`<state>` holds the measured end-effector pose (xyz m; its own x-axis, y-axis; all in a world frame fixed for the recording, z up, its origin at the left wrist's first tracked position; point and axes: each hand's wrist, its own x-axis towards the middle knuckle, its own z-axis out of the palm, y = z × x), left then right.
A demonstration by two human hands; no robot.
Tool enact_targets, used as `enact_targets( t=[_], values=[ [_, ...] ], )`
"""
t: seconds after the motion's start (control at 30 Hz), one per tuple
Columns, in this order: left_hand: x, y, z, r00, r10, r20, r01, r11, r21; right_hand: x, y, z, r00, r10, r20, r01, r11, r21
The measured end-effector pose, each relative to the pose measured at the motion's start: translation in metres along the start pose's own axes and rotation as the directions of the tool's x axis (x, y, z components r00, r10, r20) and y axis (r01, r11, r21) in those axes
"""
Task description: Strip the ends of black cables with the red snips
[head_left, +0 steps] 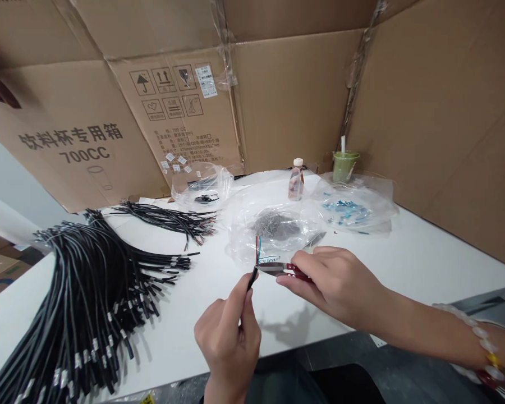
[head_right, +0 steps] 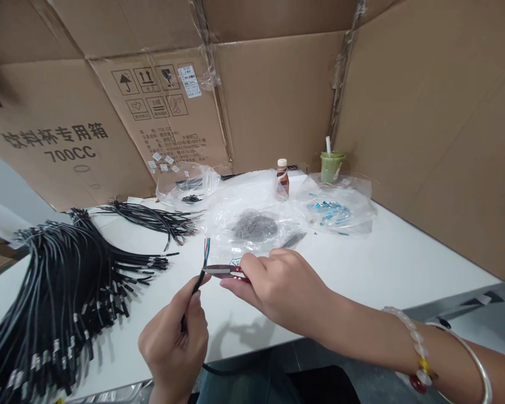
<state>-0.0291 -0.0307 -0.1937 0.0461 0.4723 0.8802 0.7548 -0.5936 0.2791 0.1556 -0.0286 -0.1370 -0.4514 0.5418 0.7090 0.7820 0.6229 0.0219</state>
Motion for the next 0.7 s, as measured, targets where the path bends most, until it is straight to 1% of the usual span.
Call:
enact_targets(
  t=[0.07, 0.13, 0.2, 0.27, 0.3, 0.37, 0.47, 0.53, 0.6, 0.7],
  values=[
    [0.002, -0.002, 0.003, 0.999, -0.023, 0.036, 0.022, 0.999, 0.024, 0.001, 0.004, -0.001, 0.996, 0.06, 0.066, -0.062, 0.997, 0.044],
    [0.009, -0.003, 0.01, 0.989, -0.081, 0.127, 0.073, 0.995, 0.062, 0.006, 0.012, 0.0, 0.971, 0.153, 0.185, -0.174, 0.979, 0.104],
    [0.023, -0.003, 0.021, 0.96, -0.161, 0.23, 0.139, 0.984, 0.111, 0.016, 0.025, 0.004, 0.907, 0.262, 0.329, -0.309, 0.946, 0.101],
    [0.042, -0.003, 0.036, 0.921, -0.235, 0.309, 0.191, 0.967, 0.167, 0.029, 0.042, 0.011, 0.835, 0.35, 0.426, -0.401, 0.916, 0.034],
    [0.052, -0.003, 0.045, 0.896, -0.271, 0.351, 0.21, 0.956, 0.202, 0.036, 0.052, 0.015, 0.817, 0.367, 0.446, -0.414, 0.91, 0.01],
    [0.07, -0.005, 0.063, 0.847, -0.319, 0.425, 0.22, 0.939, 0.266, 0.048, 0.071, 0.025, 0.8, 0.369, 0.473, -0.411, 0.911, -0.016],
    [0.088, -0.009, 0.086, 0.791, -0.344, 0.507, 0.2, 0.927, 0.317, 0.058, 0.094, 0.037, 0.781, 0.375, 0.5, -0.397, 0.915, -0.067],
    [0.093, -0.013, 0.096, 0.764, -0.347, 0.544, 0.183, 0.925, 0.333, 0.06, 0.103, 0.043, 0.769, 0.385, 0.51, -0.391, 0.915, -0.101],
    [0.092, -0.018, 0.103, 0.747, -0.346, 0.568, 0.164, 0.923, 0.347, 0.059, 0.107, 0.049, 0.762, 0.397, 0.512, -0.391, 0.912, -0.126],
    [0.089, -0.024, 0.108, 0.737, -0.344, 0.582, 0.134, 0.918, 0.372, 0.057, 0.11, 0.06, 0.756, 0.414, 0.507, -0.402, 0.905, -0.14]
  ],
)
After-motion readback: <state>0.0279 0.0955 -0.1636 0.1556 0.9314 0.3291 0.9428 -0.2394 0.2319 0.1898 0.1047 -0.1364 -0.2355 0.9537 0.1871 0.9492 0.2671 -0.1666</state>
